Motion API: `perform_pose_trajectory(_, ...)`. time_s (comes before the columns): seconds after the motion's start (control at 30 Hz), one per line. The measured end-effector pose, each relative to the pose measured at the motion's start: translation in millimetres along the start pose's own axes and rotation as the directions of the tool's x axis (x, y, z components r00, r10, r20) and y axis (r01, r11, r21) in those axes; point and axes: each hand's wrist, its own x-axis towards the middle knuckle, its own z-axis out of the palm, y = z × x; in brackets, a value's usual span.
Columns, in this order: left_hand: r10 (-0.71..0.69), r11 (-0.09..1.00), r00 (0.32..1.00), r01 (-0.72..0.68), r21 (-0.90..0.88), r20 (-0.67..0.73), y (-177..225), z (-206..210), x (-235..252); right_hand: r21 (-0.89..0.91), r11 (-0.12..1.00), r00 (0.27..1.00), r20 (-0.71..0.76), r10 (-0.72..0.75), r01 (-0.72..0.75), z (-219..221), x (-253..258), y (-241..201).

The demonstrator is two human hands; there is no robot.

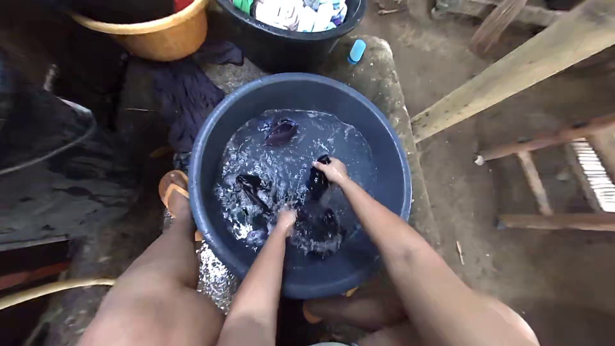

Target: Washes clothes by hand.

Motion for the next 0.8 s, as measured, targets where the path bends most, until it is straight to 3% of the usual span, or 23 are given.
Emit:
perform_pose_trajectory(0.03, -0.002, 0.962, 1.000, 0.001, -0.273, -0.005, 7, 6, -2, -0.071, 0.981, 0.983, 0.002, -0.183, 0.182, -12, -6, -20)
perform_pose_trajectory(0.07, -0.027, 0.851, 1.000, 0.029, -0.524, 0.012, 17, 11, -4, -0.154, 0.909, 0.921, 0.022, -0.389, 0.388, -24, -18, -37)
perform_pose_trajectory(0.1, -0.044, 0.713, 0.998, 0.061, -0.699, 0.043, 29, 12, -5, -0.233, 0.776, 0.806, 0.064, -0.589, 0.586, -35, -37, -53)
perform_pose_trajectory(0.17, 0.059, 0.494, 0.989, 0.090, -0.865, 0.136, 52, 4, -11, -0.354, 0.375, 0.458, 0.187, -0.869, 0.857, -56, -80, -73)
perform_pose_trajectory(0.23, 0.165, 0.388, 0.976, 0.071, -0.919, 0.145, 79, -3, -24, -0.360, 0.031, 0.176, 0.378, -0.909, 0.933, -79, -130, -81)
perform_pose_trajectory(0.3, 0.172, 0.280, 0.983, 0.017, -0.960, 0.068, 102, -7, -34, -0.305, -0.219, -0.020, 0.542, -0.840, 0.927, -92, -174, -71)
perform_pose_trajectory(0.33, 0.203, 0.233, 0.978, -0.005, -0.972, 0.043, 106, -7, -34, -0.295, -0.304, -0.068, 0.606, -0.793, 0.906, -97, -193, -63)
perform_pose_trajectory(0.4, 0.219, 0.180, 0.976, -0.039, -0.983, 0.001, 112, -4, -37, -0.282, -0.360, -0.096, 0.655, -0.749, 0.889, -103, -220, -45)
perform_pose_trajectory(0.43, 0.207, 0.162, 0.978, -0.045, -0.986, -0.010, 115, -3, -43, -0.293, -0.339, -0.095, 0.617, -0.781, 0.894, -103, -225, -32)
perform_pose_trajectory(0.5, 0.206, 0.114, 0.978, -0.060, -0.992, -0.036, 116, 1, -49, -0.307, -0.150, -0.023, 0.379, -0.925, 0.940, -99, -221, -1)
perform_pose_trajectory(0.53, 0.220, 0.096, 0.974, -0.066, -0.993, -0.043, 117, 3, -50, -0.284, 0.011, 0.076, 0.217, -0.973, 0.959, -95, -217, 13)
perform_pose_trajectory(0.6, 0.262, 0.088, 0.963, -0.091, -0.992, -0.065, 123, 4, -51, -0.145, 0.391, 0.385, -0.069, -0.920, 0.909, -86, -209, 33)
perform_pose_trajectory(0.67, 0.289, 0.104, 0.955, -0.106, -0.989, -0.072, 128, 2, -55, 0.089, 0.686, 0.684, -0.239, -0.689, 0.722, -72, -199, 40)
perform_pose_trajectory(0.7, 0.292, 0.104, 0.954, -0.102, -0.989, -0.067, 130, 1, -56, 0.245, 0.765, 0.800, -0.266, -0.538, 0.595, -64, -193, 37)
perform_pose_trajectory(0.73, 0.294, 0.094, 0.954, -0.092, -0.991, -0.060, 130, 1, -55, 0.417, 0.786, 0.888, -0.267, -0.374, 0.457, -56, -185, 33)
perform_pose_trajectory(0.8, 0.296, 0.074, 0.953, -0.092, -0.993, -0.066, 125, 2, -52, 0.649, 0.740, 0.982, -0.171, -0.085, 0.177, -44, -165, 21)
